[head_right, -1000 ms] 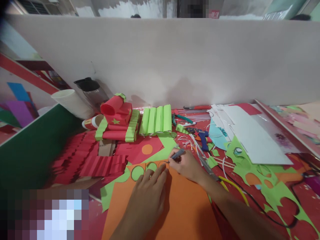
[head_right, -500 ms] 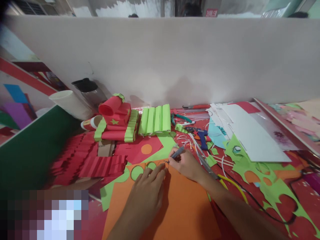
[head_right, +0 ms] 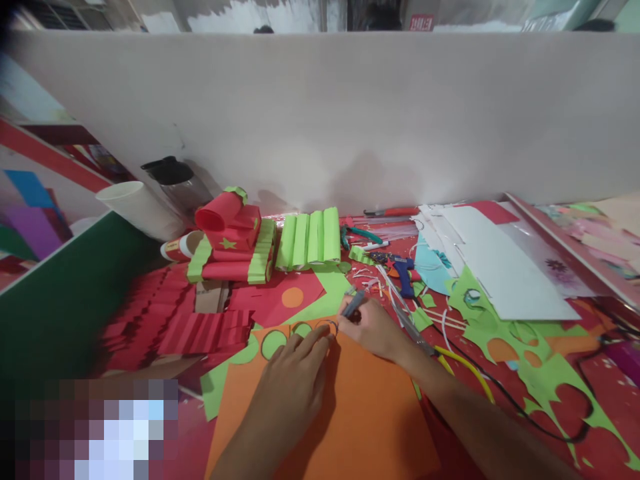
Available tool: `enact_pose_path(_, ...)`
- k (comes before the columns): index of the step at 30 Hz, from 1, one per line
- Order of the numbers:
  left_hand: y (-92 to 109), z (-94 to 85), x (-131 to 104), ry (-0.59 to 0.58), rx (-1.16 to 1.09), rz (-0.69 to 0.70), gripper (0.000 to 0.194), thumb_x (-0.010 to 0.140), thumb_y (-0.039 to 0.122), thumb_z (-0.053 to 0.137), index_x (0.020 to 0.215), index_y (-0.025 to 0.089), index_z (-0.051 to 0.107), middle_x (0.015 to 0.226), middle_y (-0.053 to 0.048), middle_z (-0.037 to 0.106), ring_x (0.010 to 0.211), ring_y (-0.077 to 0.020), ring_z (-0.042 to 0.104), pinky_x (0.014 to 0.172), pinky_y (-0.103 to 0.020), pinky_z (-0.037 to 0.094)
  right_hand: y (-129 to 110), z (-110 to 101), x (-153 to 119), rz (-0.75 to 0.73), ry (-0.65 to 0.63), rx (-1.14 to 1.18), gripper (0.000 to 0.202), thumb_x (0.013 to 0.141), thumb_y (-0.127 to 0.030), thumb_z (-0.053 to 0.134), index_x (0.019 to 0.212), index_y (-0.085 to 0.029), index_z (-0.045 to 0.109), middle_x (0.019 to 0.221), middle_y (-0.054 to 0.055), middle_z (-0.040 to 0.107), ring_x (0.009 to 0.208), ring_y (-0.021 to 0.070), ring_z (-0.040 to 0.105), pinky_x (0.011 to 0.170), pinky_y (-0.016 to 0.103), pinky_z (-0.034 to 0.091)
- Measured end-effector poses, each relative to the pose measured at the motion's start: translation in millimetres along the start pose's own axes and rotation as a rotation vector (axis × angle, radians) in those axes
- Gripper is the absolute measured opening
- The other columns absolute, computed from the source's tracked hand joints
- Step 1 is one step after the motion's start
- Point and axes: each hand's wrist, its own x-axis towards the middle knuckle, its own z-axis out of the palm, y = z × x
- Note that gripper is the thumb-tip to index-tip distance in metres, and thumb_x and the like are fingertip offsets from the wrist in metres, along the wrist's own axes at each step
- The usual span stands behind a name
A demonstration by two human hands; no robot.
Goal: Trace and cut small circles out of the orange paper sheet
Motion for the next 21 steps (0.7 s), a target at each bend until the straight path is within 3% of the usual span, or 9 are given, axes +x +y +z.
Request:
enact_pose_path(9, -7, -2.0, 7, 0.015, -0.081, 0.023, 0.047, 0.084, 0.007, 0.039, 0.125, 0.024, 0.055, 0.14, -0.004, 0.054, 0.112, -0.0253, 0.057, 0.094, -0.039, 0.046, 3, 0, -2, 0.013, -0.014, 0.038, 0.011, 0.085, -0.021, 0.056, 0.074, -0.02, 0.053, 0.064, -0.005, 0.048, 0.06, 0.0119, 0.046, 0.054, 0.024, 0.035)
enact_pose_path(13, -8, -6.8, 10, 0.016, -0.13, 0.013, 0.043, 0.084, 0.006, 0.039, 0.118, 0.025, 0.058, 0.132, -0.005, 0.059, 0.108, -0.0228, 0.06, 0.086, -0.033, 0.047, 4, 0, -2, 0.02, -0.071, 0.022, 0.01, 0.085, -0.02, 0.057, 0.075, -0.02, 0.054, 0.063, -0.005, 0.046, 0.059, 0.0117, 0.044, 0.052, 0.024, 0.032)
enact_pose_path(21, -16, -17.9, 18, -0.003, -0.206, 0.008, 0.047, 0.082, 0.002, 0.037, 0.107, 0.028, 0.066, 0.123, -0.001, 0.065, 0.102, -0.0198, 0.065, 0.075, -0.027, 0.046, 2, -4, -3, 0.001, -0.029, 0.057, 0.011, 0.086, -0.024, 0.058, 0.078, -0.021, 0.051, 0.067, -0.005, 0.047, 0.059, 0.0119, 0.046, 0.054, 0.023, 0.035)
